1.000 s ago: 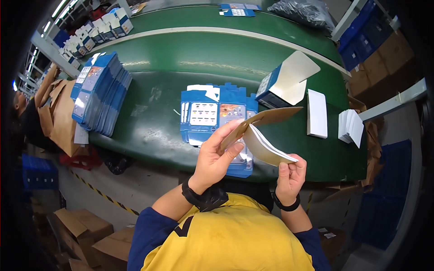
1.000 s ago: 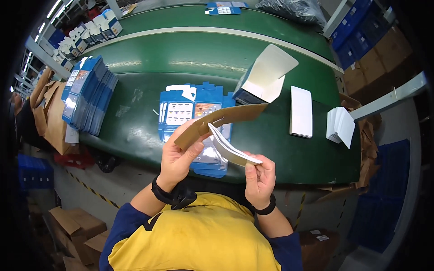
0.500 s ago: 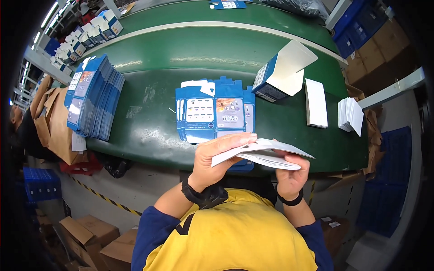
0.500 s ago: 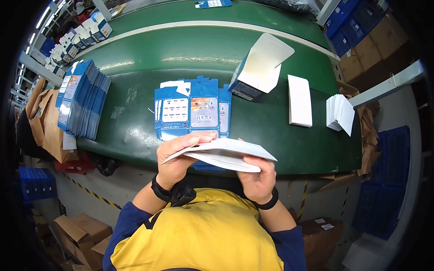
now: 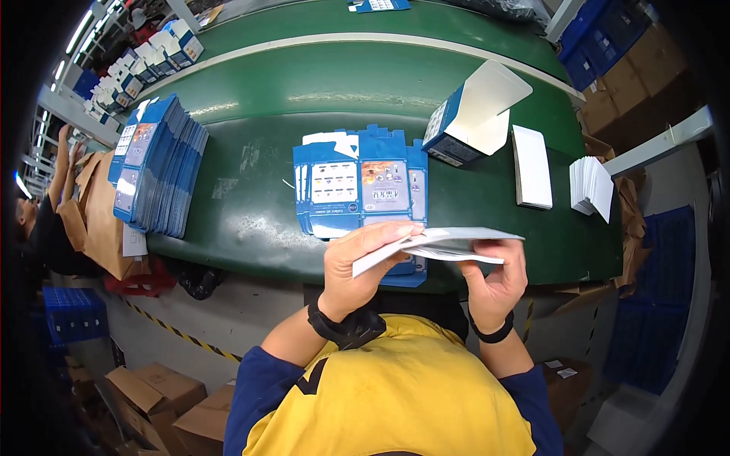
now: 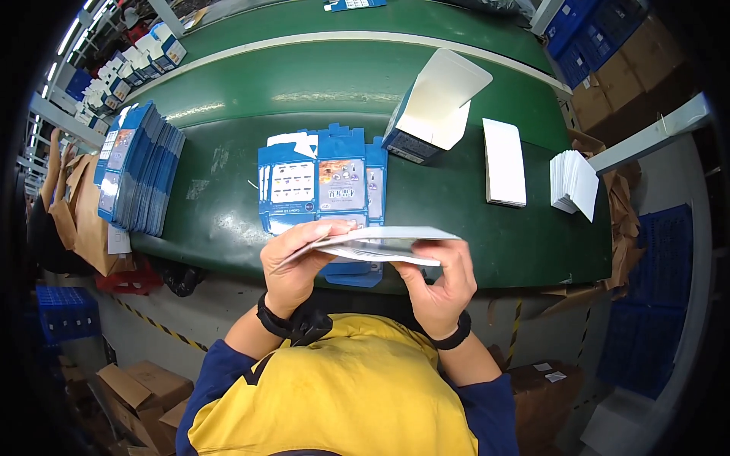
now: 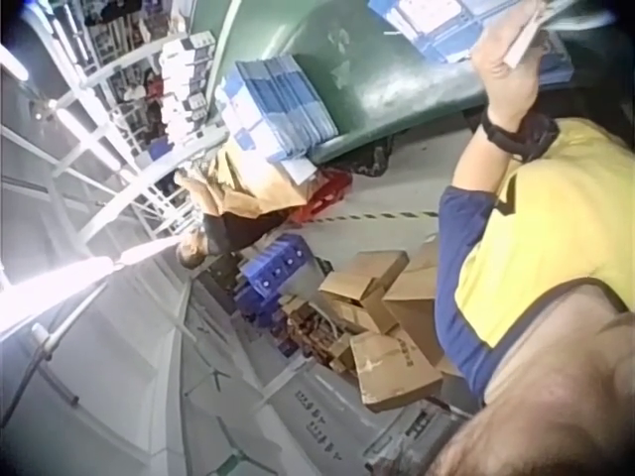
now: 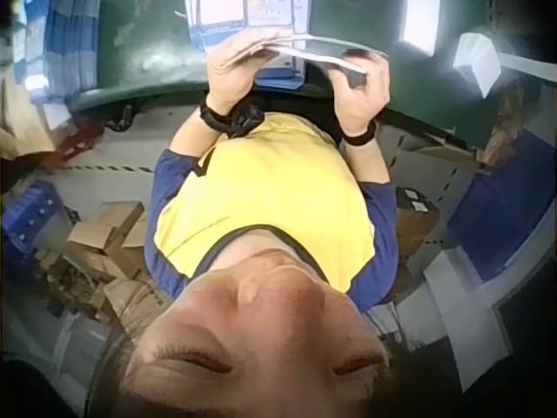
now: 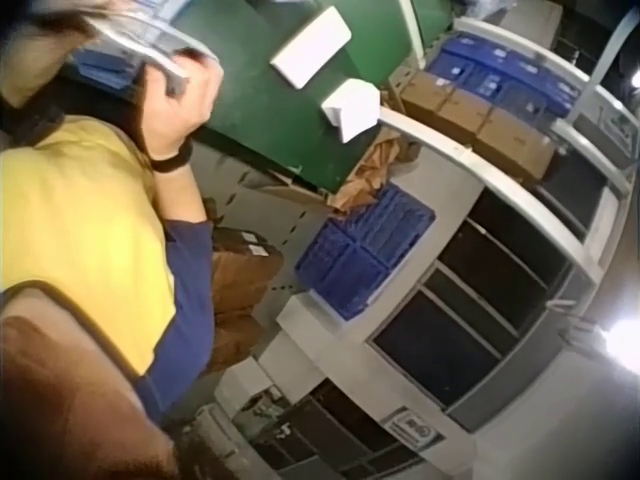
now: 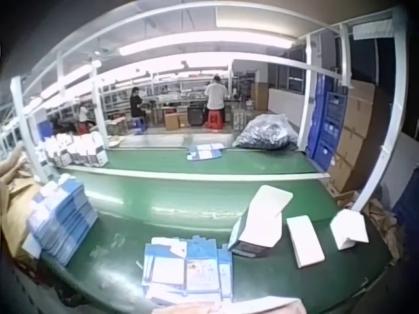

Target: The person folds a blue cardboard box by hand, inserts a white paper manual and a brown cardboard divider, and then places the assembled box onto the table. This process is repeated with additional boxes and components.

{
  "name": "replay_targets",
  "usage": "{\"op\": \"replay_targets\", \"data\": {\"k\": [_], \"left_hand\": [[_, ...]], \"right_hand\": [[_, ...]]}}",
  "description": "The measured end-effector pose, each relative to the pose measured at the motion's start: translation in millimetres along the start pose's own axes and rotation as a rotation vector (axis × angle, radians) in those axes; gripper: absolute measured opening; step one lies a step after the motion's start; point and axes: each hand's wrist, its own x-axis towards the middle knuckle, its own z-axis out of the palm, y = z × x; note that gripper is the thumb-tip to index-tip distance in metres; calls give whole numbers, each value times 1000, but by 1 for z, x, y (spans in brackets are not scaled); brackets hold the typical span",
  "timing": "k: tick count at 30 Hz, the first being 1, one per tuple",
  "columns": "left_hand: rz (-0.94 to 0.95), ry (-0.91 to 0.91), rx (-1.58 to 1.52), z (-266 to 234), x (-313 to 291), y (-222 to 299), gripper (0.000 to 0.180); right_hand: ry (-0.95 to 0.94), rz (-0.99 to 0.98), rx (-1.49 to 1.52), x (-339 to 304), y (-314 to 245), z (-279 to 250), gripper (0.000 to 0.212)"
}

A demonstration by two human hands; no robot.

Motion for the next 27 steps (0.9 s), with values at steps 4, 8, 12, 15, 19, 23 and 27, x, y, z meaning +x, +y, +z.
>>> {"op": "replay_targets", "data": {"k": [4,8,12,15,19,23,27], "left_hand": [[190,-131,152,-7,3,6,31],[163,-149,199,-7,7,17,32],[-161,24,97,-1,5,10,38],[-455,123,-149,2,15,11,67],[-626,108,-788,9,15,3,111],[-485,82,-749,9,19,3,124],[-381,117,-562,1,20,4,126]], "right_hand": [[109,-95,-53,11,7,-2,75],[-231,-116,97,22,-5,-13,53],[-253,-150,-18,28,-20,-11,24],[-207,-47,-66,24,-16,-7,23],[-105,-493,-418,25,-8,5,25],[-242,-486,-396,11,-10,16,30],[-345,-483,-522,18,-11,15,41]]}}
